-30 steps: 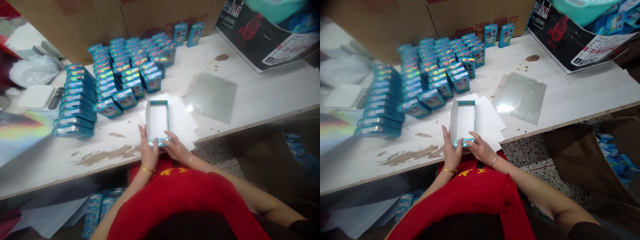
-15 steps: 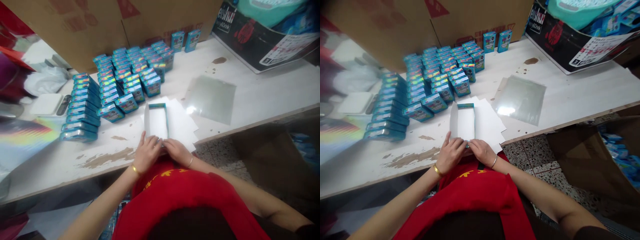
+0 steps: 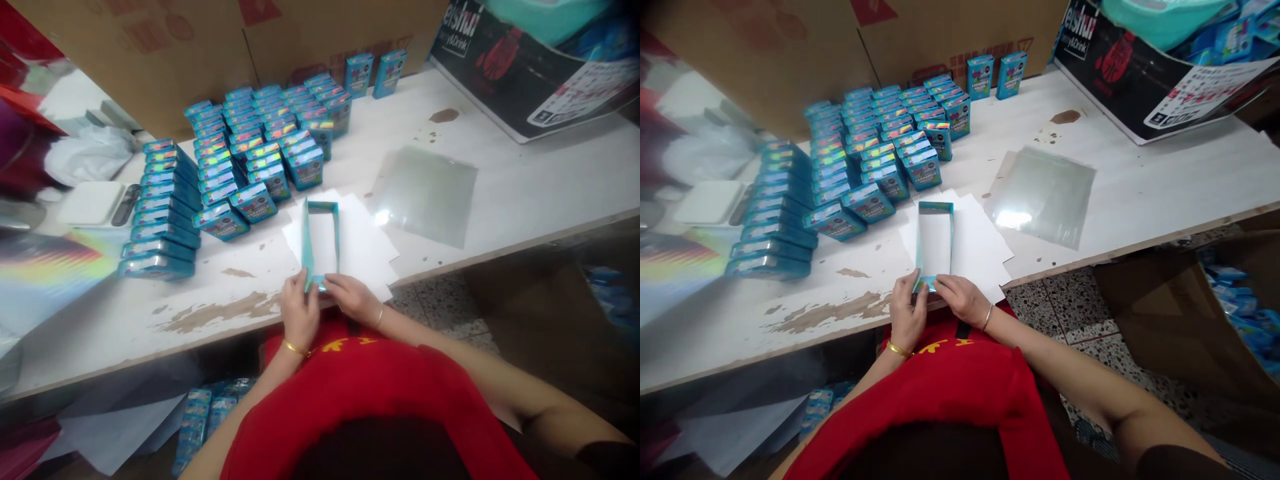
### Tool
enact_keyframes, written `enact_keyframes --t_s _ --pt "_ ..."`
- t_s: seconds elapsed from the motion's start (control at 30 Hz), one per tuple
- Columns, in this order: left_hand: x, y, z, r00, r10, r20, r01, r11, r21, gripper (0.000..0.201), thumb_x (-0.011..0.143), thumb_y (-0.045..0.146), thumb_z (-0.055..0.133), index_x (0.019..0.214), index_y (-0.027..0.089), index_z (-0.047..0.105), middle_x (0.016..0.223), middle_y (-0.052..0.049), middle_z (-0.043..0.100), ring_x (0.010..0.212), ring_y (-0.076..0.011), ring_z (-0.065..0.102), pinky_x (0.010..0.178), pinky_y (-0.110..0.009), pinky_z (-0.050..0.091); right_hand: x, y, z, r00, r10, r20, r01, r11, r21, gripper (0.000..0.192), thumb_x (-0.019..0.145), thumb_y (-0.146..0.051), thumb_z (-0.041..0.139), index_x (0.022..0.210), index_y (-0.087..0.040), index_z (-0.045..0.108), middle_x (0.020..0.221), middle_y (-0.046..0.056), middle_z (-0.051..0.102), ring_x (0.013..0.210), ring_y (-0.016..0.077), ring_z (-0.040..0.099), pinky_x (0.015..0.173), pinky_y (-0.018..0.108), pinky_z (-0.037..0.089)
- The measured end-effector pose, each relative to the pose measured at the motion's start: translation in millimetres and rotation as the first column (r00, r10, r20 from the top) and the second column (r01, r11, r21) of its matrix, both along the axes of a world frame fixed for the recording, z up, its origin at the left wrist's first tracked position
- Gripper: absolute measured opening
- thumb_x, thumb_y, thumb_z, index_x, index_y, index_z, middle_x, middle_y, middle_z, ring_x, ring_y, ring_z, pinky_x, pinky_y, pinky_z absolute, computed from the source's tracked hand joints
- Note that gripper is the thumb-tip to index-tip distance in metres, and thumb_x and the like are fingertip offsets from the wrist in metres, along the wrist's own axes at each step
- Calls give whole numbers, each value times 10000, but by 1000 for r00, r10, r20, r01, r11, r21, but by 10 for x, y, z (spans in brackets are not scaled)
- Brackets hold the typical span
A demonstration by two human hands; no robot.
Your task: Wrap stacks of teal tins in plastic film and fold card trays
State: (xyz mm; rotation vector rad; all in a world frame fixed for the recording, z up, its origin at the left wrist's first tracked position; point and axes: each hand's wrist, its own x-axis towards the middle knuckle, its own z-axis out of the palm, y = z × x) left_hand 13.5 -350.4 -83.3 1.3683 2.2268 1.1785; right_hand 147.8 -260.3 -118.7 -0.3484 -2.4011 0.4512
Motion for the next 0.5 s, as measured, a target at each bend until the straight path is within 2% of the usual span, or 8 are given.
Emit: enact_keyframes --t_s 0.13,0.23,0.37,0.43,0.5 --pt "-35 48 -29 969 99 228 -109 994 31 299 862 301 530 1131 172 553 1011 -72 564 967 -190 542 887 -357 447 -5 21 35 999 2 49 0 1000 -30 319 934 -117 356 1196 -118 538 1045 167 627 972 224 598 821 409 539" --pt "-85 88 -7 924 158 348 -154 987 -40 386 798 307 601 1145 155 526 1018 -72 583 941 -189 557 853 -343 469 -12 22 76 997 -2 76 6 999 -53 309 934 -107 348 1177 -112 540 969 153 626 911 221 595 784 398 538" --pt "-132 120 76 958 136 252 -98 982 -160 330 785 326 604 1062 146 595 962 -80 589 913 -214 567 850 -380 472 -8 20 77 998 -12 54 15 998 -54 305 935 -113 358 1192 -129 522 992 147 608 927 219 589 796 393 537" --pt "-136 124 131 966 102 239 -63 985 -163 367 814 339 576 1133 158 576 1034 -97 591 979 -229 565 895 -401 458 -3 23 67 999 -27 24 29 996 -89 313 940 -136 368 1222 -153 502 1059 146 586 994 221 575 832 395 534" --pt "-128 130 195 949 70 307 -33 992 -124 436 844 351 550 1244 183 505 1157 -101 577 1065 -225 552 954 -396 436 -5 25 86 999 -29 -15 26 991 -128 335 942 -150 373 1258 -183 478 1122 139 559 1047 221 555 856 399 531"
